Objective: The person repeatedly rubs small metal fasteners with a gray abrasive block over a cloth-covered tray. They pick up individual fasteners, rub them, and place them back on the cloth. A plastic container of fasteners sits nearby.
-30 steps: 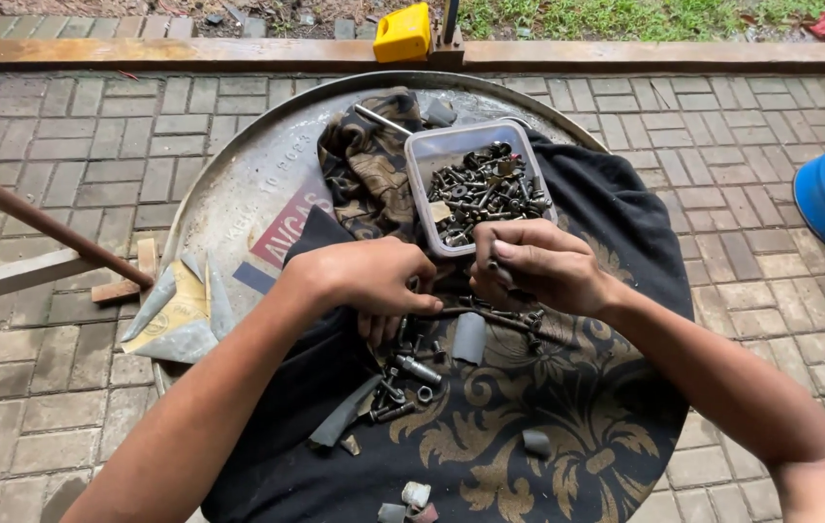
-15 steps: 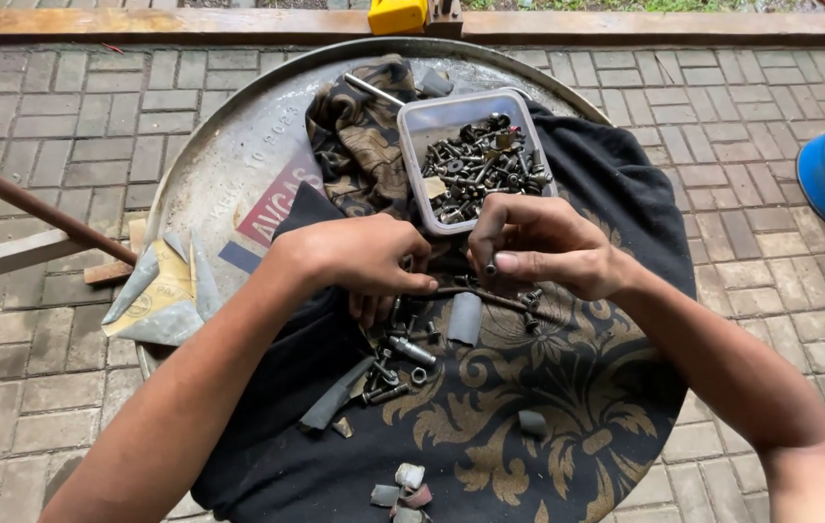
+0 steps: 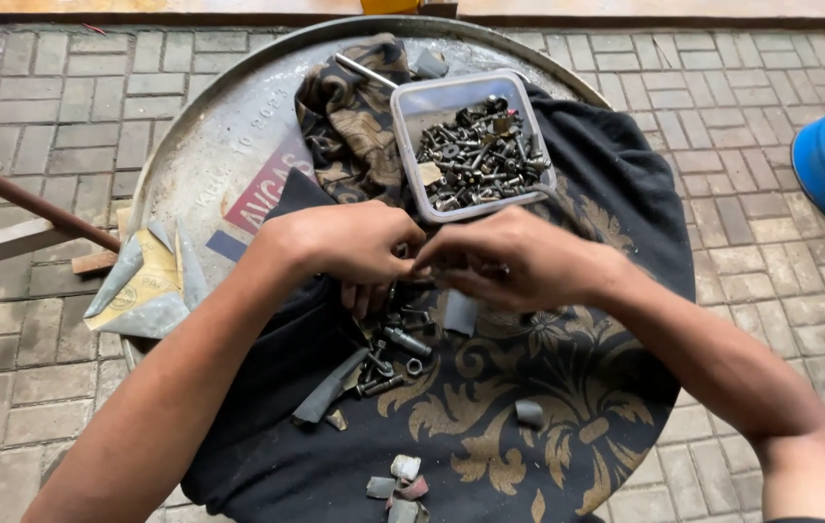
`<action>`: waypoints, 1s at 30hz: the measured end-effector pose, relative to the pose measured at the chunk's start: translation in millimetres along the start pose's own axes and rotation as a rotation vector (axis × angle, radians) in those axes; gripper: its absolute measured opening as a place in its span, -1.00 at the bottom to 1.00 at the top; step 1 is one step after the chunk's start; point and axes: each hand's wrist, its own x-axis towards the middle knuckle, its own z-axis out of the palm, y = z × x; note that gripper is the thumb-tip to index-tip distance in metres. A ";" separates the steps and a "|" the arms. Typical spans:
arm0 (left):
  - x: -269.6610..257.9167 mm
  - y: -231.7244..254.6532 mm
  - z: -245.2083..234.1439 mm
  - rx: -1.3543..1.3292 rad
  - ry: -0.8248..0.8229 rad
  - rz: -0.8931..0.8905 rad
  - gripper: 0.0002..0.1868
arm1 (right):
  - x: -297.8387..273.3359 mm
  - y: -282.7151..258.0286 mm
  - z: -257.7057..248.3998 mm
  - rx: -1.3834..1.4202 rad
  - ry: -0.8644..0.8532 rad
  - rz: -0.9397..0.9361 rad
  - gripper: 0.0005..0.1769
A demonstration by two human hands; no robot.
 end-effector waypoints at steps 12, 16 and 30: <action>2.6 -1.6 1.3 0.149 0.105 0.017 -0.57 | -22.0 5.4 -32.0 -0.618 -0.303 0.761 -0.69; -4.2 4.5 0.3 0.125 0.057 -0.033 -0.56 | -24.7 18.6 -28.4 -0.669 -0.376 0.781 -0.69; 2.6 -5.5 3.2 0.060 0.014 0.014 -0.62 | -24.8 16.6 -31.3 -0.476 -0.254 0.502 -0.90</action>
